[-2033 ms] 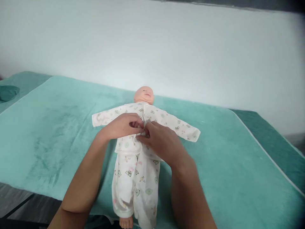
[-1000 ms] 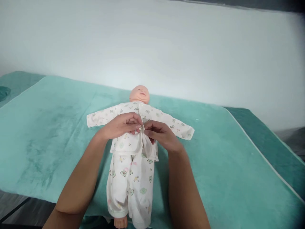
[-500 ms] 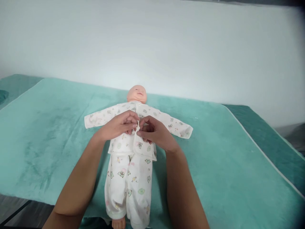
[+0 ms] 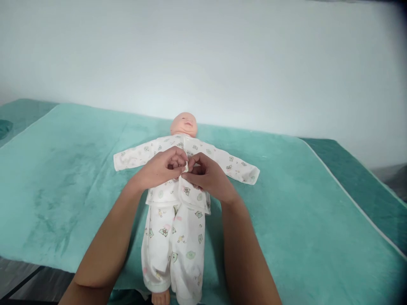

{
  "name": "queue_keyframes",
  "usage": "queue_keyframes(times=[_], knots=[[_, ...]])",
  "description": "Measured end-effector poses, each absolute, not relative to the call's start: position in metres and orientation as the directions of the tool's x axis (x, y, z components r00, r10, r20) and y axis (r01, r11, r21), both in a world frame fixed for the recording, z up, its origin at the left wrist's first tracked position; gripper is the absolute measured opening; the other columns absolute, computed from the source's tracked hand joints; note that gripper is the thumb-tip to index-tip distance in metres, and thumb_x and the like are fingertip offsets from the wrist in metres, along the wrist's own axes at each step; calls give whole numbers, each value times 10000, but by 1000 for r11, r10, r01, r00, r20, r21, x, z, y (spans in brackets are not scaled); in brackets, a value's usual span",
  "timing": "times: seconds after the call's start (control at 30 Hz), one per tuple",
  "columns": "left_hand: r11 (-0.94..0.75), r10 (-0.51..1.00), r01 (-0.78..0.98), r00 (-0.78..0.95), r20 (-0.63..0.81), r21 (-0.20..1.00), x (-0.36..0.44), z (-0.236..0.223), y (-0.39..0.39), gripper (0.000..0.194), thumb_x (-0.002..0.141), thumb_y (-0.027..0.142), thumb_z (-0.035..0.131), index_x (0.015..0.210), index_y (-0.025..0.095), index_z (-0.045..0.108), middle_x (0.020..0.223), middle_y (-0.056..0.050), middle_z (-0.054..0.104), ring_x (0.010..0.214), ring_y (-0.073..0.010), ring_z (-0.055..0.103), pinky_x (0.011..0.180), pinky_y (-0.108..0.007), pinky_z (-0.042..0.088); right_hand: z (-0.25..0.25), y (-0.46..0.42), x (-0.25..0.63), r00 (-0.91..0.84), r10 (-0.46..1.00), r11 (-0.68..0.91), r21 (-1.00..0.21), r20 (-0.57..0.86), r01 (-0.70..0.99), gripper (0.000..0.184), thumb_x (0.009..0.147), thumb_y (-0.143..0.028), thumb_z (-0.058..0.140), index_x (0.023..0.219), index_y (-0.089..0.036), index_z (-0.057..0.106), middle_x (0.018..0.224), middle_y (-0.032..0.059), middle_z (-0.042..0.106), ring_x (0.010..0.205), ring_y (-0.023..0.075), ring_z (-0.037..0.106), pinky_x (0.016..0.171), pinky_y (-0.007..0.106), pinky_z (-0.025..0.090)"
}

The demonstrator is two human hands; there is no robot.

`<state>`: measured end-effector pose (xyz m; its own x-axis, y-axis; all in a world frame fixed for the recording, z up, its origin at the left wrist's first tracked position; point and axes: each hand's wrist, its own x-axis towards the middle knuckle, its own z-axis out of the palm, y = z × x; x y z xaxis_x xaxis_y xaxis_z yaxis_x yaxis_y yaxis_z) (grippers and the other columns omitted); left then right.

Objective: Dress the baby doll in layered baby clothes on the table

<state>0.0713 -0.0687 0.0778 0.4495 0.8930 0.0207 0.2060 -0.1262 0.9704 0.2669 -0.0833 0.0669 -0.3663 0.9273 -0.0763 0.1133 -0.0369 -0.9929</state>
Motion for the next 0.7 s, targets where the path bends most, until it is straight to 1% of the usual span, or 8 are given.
queue_keyframes(times=[0.13, 0.23, 0.5, 0.57, 0.63, 0.7], knots=[[-83, 895, 126, 445, 18, 988, 71, 75, -66, 194, 786, 153, 612, 965, 212, 567, 756, 50, 564, 608, -74, 538, 569, -213, 470, 67, -83, 268, -360, 929, -47, -994, -81, 100, 319, 783, -363, 782, 830, -228, 497, 656, -76, 510, 508, 81, 470, 454, 220, 374], [-55, 896, 70, 443, 18, 996, 71, 74, -64, 182, 791, 154, 635, 949, 206, 560, 733, 58, 572, 543, -58, 537, 535, -206, 459, 67, -82, 268, -368, 926, -56, -994, -87, 94, 332, 785, -385, 784, 828, -228, 495, 640, -74, 505, 508, 85, 476, 451, 218, 374], [-80, 886, 33, 460, 56, 996, 69, 70, -60, 141, 823, 190, 671, 900, 190, 553, 602, 70, 572, 478, -76, 577, 490, -201, 459, 68, -81, 271, -400, 912, -70, -995, -94, 74, 370, 754, -434, 812, 837, -223, 520, 622, -71, 511, 509, 92, 481, 444, 222, 376], [-72, 886, -17, 458, 72, 997, 68, 67, -58, 173, 821, 204, 686, 902, 192, 534, 641, 66, 600, 457, -71, 571, 473, -204, 459, 69, -81, 271, -412, 907, -75, -995, -93, 60, 370, 753, -427, 818, 837, -223, 520, 636, -73, 508, 508, 85, 473, 438, 217, 366], [-58, 891, -72, 446, 85, 996, 67, 64, -56, 225, 802, 201, 709, 917, 196, 516, 744, 50, 652, 444, -61, 564, 456, -208, 461, 69, -81, 271, -412, 907, -73, -996, -90, 57, 355, 767, -419, 810, 836, -223, 522, 644, -75, 499, 508, 80, 465, 435, 213, 359], [-51, 899, -82, 429, 81, 995, 68, 62, -55, 256, 784, 194, 722, 932, 198, 513, 803, 37, 672, 454, -60, 572, 443, -203, 458, 69, -81, 270, -410, 908, -65, -996, -84, 60, 341, 781, -419, 800, 837, -221, 528, 645, -74, 495, 508, 79, 463, 436, 213, 359]])
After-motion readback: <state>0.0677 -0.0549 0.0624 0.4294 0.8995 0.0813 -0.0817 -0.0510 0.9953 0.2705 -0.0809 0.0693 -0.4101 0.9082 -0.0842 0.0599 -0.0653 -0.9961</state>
